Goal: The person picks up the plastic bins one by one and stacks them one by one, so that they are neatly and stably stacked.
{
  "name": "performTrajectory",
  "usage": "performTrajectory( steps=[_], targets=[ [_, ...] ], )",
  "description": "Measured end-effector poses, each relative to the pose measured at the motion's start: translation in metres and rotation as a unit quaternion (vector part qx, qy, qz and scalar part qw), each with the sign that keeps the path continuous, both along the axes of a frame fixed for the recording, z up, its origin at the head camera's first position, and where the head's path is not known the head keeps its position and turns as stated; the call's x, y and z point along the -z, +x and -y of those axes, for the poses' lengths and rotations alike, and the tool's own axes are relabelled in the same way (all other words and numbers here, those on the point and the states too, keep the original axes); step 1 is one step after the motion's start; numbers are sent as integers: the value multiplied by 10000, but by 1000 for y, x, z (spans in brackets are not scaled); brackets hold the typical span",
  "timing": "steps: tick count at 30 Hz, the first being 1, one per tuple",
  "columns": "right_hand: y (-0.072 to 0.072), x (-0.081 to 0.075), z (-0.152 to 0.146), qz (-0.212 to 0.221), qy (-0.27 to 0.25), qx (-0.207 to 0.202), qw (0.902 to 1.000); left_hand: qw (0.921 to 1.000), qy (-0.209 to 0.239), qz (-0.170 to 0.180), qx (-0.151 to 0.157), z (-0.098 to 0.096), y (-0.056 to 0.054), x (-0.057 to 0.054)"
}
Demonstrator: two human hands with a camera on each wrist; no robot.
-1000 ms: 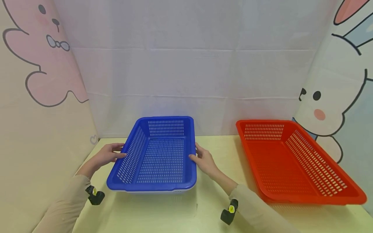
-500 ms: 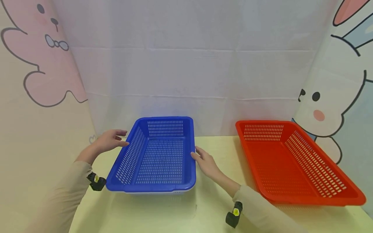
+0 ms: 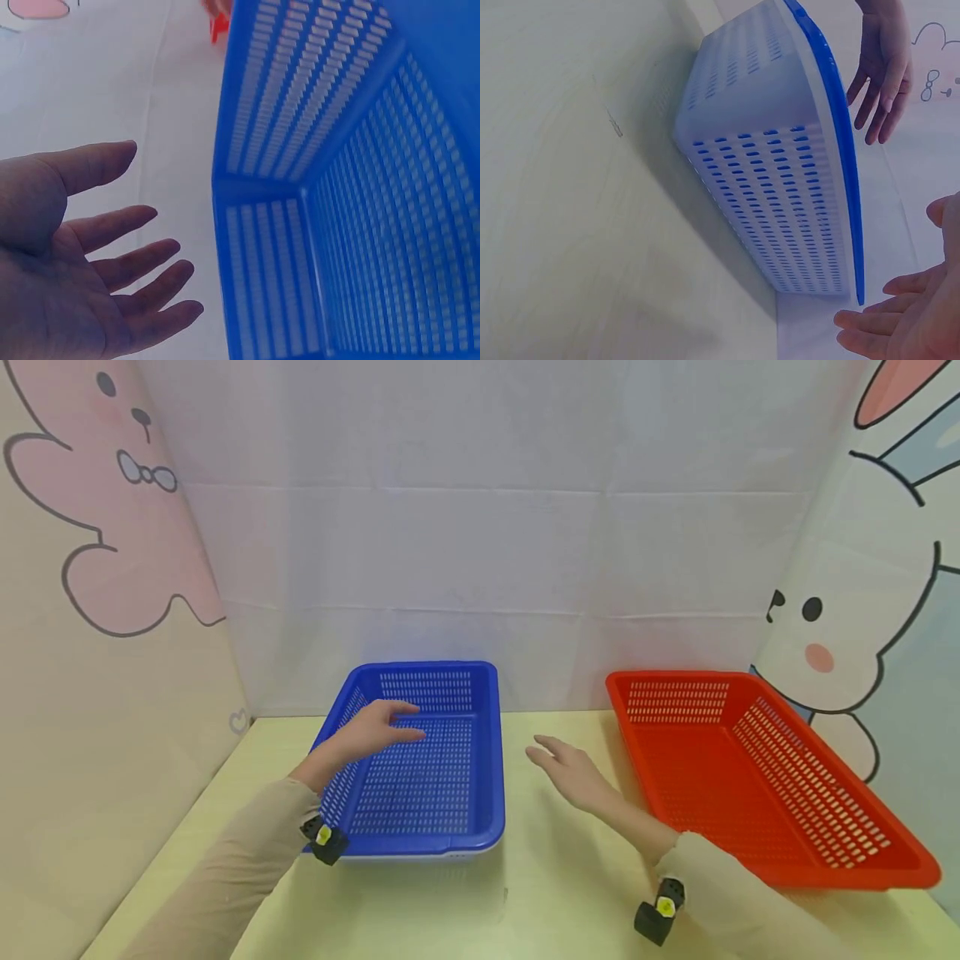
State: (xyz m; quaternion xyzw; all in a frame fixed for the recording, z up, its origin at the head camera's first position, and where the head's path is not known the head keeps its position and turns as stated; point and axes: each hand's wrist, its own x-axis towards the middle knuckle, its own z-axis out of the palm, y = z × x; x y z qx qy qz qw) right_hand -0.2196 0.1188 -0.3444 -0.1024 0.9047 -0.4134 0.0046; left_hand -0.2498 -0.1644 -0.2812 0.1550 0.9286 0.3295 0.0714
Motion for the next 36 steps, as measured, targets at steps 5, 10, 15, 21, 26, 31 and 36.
performTrajectory(
  steps=[5,10,15,21,26,31,36],
  targets=[
    [2,-11,-25,-32,-30,-143,9999,9988,383,184,-247,-32,0,7],
    [3,-9,-46,-260,-113,-218,9994,9966,738,157,-317,-65,6,11],
    [6,-7,-65,-565,-163,-184,9981,9935,1083,150,-326,-98,11,17],
    [7,-12,-92,-741,-80,-67,9972,9867,1587,359,-37,-131,15,25],
    [5,-16,-118,-737,99,94,9972,9788,1957,592,105,-156,15,30],
    [3,-18,-148,-874,331,276,9952,9743,2140,693,155,-183,18,36],
    [5,-16,-178,-1001,491,452,9927,9694,2332,749,189,-208,25,41]
  ],
)
